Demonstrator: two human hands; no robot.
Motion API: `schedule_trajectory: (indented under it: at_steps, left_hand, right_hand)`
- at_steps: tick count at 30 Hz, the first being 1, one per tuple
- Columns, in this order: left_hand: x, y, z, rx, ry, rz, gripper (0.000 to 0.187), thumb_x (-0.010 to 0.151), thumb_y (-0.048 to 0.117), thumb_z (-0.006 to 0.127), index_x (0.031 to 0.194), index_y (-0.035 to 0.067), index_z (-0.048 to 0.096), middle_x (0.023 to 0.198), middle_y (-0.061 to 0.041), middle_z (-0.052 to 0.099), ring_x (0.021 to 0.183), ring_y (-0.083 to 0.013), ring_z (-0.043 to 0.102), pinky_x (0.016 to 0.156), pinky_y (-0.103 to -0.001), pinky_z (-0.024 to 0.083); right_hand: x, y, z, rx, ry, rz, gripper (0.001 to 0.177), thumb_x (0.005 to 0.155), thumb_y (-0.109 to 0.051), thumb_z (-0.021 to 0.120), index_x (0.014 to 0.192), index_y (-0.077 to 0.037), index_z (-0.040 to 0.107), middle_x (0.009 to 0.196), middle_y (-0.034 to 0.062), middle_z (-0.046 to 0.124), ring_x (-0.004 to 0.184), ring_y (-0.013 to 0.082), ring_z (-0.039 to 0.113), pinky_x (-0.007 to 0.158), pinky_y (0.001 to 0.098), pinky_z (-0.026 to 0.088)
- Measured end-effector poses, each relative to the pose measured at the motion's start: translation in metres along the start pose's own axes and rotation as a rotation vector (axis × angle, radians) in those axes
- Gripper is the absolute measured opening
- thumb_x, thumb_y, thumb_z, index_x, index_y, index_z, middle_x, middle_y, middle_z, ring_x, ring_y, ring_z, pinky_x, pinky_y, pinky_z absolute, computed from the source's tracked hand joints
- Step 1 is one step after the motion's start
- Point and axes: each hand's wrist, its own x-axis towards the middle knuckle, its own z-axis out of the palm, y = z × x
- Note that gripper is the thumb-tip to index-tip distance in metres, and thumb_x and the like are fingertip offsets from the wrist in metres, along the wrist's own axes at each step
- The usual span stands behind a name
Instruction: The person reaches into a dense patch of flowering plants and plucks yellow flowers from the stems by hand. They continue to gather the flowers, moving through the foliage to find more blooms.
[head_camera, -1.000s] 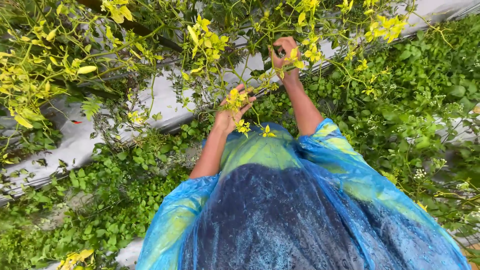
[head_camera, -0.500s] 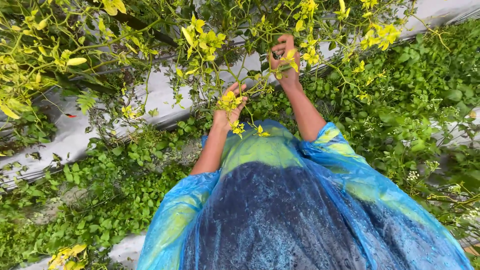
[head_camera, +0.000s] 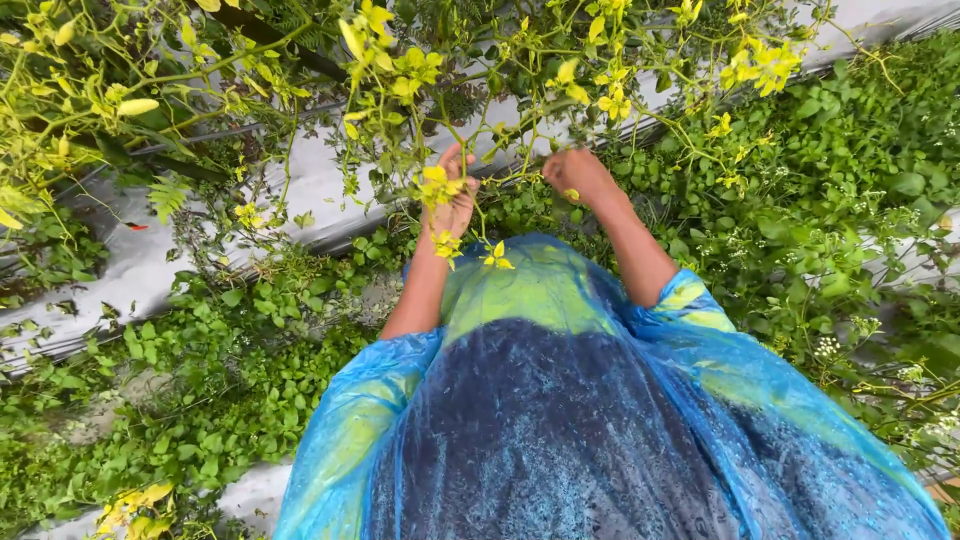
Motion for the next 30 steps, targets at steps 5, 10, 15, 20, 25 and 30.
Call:
schedule_trajectory:
  at_steps: [5,10,15,20,25,30]
  left_hand:
    - [0.001,0.004,0.001,-0.188,-0.018,0.132,0.048,0.112,0.016,0.05,0.156,-0.001,0.038,0.125,-0.017,0.063,0.085,-0.0206,0.074,0.083,-0.03,0.062]
    - [-0.02,0.021,0.029,-0.173,-0.04,0.14,0.047,0.112,0.009,0.051,0.156,-0.003,0.037,0.125,-0.018,0.063,0.084,-0.021,0.072,0.085,-0.03,0.06]
    - [-0.023,0.022,0.033,-0.083,-0.029,0.161,0.05,0.111,0.006,0.053,0.155,-0.006,0.035,0.123,-0.018,0.064,0.082,-0.019,0.072,0.08,-0.026,0.06]
    - [-0.032,0.031,0.054,-0.084,0.08,0.054,0.05,0.109,0.008,0.058,0.154,-0.004,0.038,0.117,-0.018,0.063,0.079,-0.0182,0.072,0.067,-0.021,0.059]
    - [-0.025,0.021,0.036,-0.042,0.071,0.064,0.049,0.11,0.006,0.057,0.154,-0.003,0.039,0.117,-0.017,0.064,0.079,-0.017,0.071,0.065,-0.021,0.058]
    - [-0.023,0.028,0.041,0.011,0.079,0.057,0.047,0.11,0.006,0.058,0.152,-0.004,0.04,0.114,-0.016,0.064,0.081,-0.0154,0.071,0.06,-0.015,0.058]
  right_hand:
    - [0.022,0.024,0.019,-0.167,0.113,0.111,0.021,0.102,-0.015,0.067,0.101,0.005,0.073,0.104,0.0224,0.063,0.084,0.0356,0.072,0.068,0.0436,0.064]
    - [0.059,0.047,0.041,0.154,0.242,-0.051,0.013,0.11,-0.015,0.059,0.113,-0.009,0.07,0.112,0.0184,0.061,0.104,0.0431,0.068,0.075,0.0506,0.061]
    - [0.057,0.026,0.039,0.366,0.267,-0.225,0.012,0.109,-0.006,0.058,0.112,0.006,0.059,0.108,0.0343,0.057,0.103,0.0576,0.061,0.077,0.0618,0.053]
    - [0.119,0.109,0.102,0.086,0.07,0.055,0.047,0.107,-0.06,0.067,0.12,-0.014,0.065,0.126,0.009,0.07,0.13,0.0339,0.061,0.117,0.0697,0.03]
    - [0.124,0.112,0.112,0.295,0.16,0.032,0.045,0.104,-0.055,0.069,0.122,-0.013,0.064,0.123,0.0104,0.07,0.125,0.0344,0.063,0.113,0.0668,0.035]
    - [0.124,0.118,0.118,0.569,0.284,0.02,0.044,0.101,-0.048,0.072,0.123,-0.012,0.064,0.12,0.0122,0.071,0.118,0.0352,0.065,0.108,0.0629,0.041]
